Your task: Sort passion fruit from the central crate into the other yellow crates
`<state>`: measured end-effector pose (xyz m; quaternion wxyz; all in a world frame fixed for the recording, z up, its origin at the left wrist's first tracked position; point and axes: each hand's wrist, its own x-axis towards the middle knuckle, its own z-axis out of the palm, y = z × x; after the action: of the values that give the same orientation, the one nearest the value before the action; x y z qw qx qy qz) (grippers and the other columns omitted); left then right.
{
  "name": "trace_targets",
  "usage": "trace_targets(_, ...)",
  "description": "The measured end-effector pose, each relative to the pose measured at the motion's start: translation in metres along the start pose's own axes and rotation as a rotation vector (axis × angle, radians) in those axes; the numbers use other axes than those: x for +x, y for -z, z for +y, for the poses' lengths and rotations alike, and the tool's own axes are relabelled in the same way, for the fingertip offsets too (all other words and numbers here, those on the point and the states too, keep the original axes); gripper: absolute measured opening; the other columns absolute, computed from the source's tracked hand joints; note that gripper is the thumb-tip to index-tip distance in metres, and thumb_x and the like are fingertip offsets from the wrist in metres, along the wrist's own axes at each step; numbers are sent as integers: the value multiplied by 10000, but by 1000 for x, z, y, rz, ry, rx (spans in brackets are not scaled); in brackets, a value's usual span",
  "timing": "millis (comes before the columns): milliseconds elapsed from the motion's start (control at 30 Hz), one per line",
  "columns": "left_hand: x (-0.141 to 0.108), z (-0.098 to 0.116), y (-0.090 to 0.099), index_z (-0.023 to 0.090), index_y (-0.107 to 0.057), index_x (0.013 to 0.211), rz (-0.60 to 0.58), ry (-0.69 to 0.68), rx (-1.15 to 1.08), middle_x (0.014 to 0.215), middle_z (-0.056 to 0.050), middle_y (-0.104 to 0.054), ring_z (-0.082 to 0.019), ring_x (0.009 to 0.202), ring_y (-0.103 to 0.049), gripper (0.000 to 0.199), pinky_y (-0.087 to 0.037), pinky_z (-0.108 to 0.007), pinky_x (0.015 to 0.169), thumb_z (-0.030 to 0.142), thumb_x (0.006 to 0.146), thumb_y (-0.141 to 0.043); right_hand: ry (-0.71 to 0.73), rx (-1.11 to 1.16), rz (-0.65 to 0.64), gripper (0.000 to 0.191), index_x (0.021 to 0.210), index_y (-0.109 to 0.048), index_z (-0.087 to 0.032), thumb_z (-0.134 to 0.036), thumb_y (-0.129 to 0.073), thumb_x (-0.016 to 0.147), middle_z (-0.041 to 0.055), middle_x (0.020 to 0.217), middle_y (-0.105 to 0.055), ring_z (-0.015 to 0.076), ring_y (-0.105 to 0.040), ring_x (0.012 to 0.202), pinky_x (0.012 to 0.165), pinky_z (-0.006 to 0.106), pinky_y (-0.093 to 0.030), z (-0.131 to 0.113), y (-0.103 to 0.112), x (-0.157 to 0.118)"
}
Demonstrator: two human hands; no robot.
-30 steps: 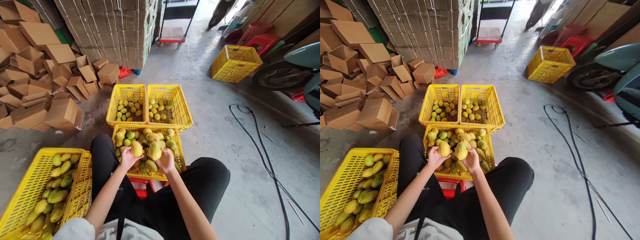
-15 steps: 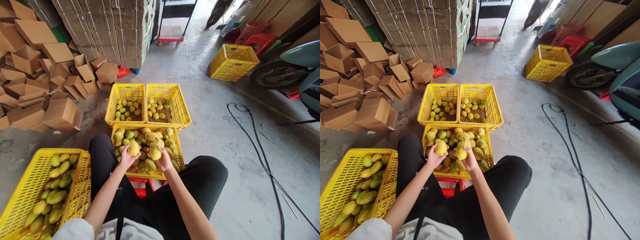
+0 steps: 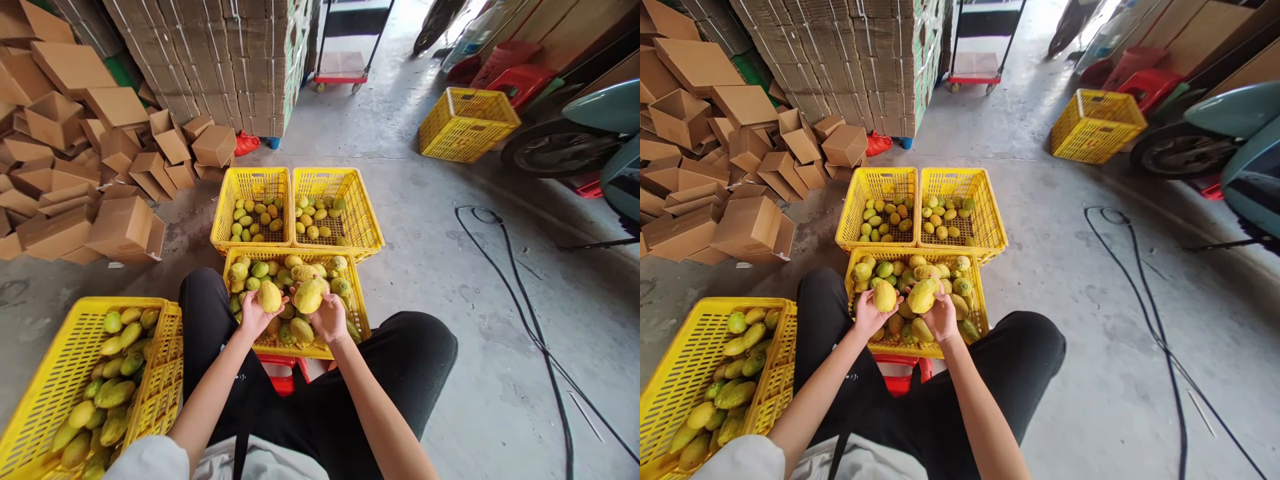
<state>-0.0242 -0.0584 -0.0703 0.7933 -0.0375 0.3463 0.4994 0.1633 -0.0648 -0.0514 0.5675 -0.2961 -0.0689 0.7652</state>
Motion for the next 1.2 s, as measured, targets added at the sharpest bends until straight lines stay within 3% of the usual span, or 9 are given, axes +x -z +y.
trace_targets(133,1,0,-2,144,-641,984,-18,-2,74,1044,-175,-716,-293,836,-710,265,-507,-298,523,346,842,-544,-5,-66,67,403,1091,-626,-269,-397,-742,727,23,939,-754,263,-735,863,750,423,-625,6,9,5)
trace_targets(233,1,0,-3,135,-640,944,-16,10,108,937,-146,-718,-214,656,-667,266,-470,-265,462,360,860,-525,-35,-78,99,358,1042,-632,-249,-431,-747,756,22,901,-749,228,-722,751,659,377,-625,8,16,7)
trace_targets(333,1,-1,-4,126,-644,930,-25,28,128,844,-120,-703,-196,611,-643,278,-462,-255,444,365,865,-517,-26,-78,122,364,1061,-613,-267,-408,-758,758,7,889,-747,216,-719,727,597,343,-607,8,18,8)
trace_targets(500,0,-2,-2,120,-649,952,-23,34,143,863,-138,-709,-213,635,-663,286,-499,-281,476,361,865,-521,-21,-90,142,391,1072,-613,-286,-397,-780,736,-11,880,-752,230,-729,756,655,380,-615,7,15,7)
trace_targets(667,2,-1,1,126,-643,982,-14,26,71,888,-155,-717,-257,699,-690,289,-520,-312,494,330,843,-493,-55,-54,127,370,1011,-673,-269,-561,-681,784,19,877,-767,294,-737,911,764,464,-616,2,13,6)
trace_targets(833,1,1,2,133,-613,1142,-3,4,-12,975,-169,-725,-294,824,-719,367,-559,-340,557,286,839,-473,-22,-2,59,403,1092,-672,-273,-437,-684,724,54,981,-776,338,-692,1093,866,531,-590,-6,9,6)
trace_targets(933,0,1,-1,147,-586,1212,4,-19,-21,1063,-175,-722,-303,932,-723,380,-594,-356,636,308,884,-481,-21,-4,36,392,1070,-685,-246,-430,-706,725,75,977,-775,338,-699,1072,883,533,-590,-8,7,6)
trace_targets(1033,-1,1,-4,133,-598,1156,21,-18,24,974,-162,-726,-253,790,-727,347,-571,-285,536,364,922,-487,-58,-28,41,342,995,-699,-229,-459,-740,745,60,879,-777,294,-737,916,838,487,-615,-7,10,6)
trace_targets(1200,0,0,-5,140,-615,1037,18,4,68,800,-108,-690,-144,517,-612,337,-420,-186,356,439,907,-529,-145,-82,67,282,954,-688,-238,-440,-752,767,18,811,-770,228,-732,732,702,418,-642,-1,19,8)
